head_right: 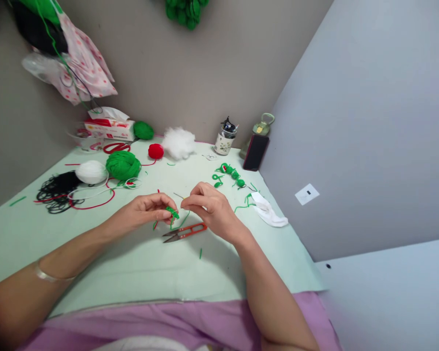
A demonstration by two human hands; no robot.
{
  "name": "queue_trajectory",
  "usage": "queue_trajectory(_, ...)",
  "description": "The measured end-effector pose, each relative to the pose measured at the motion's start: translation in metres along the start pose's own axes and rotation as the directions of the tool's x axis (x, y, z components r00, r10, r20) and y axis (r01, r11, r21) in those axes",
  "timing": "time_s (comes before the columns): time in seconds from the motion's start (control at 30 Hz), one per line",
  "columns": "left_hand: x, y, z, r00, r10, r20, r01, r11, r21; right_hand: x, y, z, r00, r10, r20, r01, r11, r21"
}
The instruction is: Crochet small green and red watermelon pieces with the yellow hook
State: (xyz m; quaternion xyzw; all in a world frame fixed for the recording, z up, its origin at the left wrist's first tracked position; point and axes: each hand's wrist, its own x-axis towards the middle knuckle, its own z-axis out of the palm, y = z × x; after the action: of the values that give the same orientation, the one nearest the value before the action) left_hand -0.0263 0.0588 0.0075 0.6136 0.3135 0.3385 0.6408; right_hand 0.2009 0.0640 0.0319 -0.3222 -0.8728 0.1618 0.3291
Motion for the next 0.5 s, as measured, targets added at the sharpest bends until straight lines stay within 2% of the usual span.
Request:
queue_trajectory(0.3,-0.0007,0.0028,0.0004,1.000,0.002,0.006,-0.002,1.000,0.004,0.0001,0.0017,-0.0026,1.000,-0.009,-0.008,0.009,1.000,-0.024)
queue_trajectory(0.5,0.0002,-0.0027,-0.0020,0.999,-0.004,0.051,0.003,1.000,0.008,-0.0007,-0.0013,0.0013,1.000,-0.021,0.018,0.020,1.000,0.016)
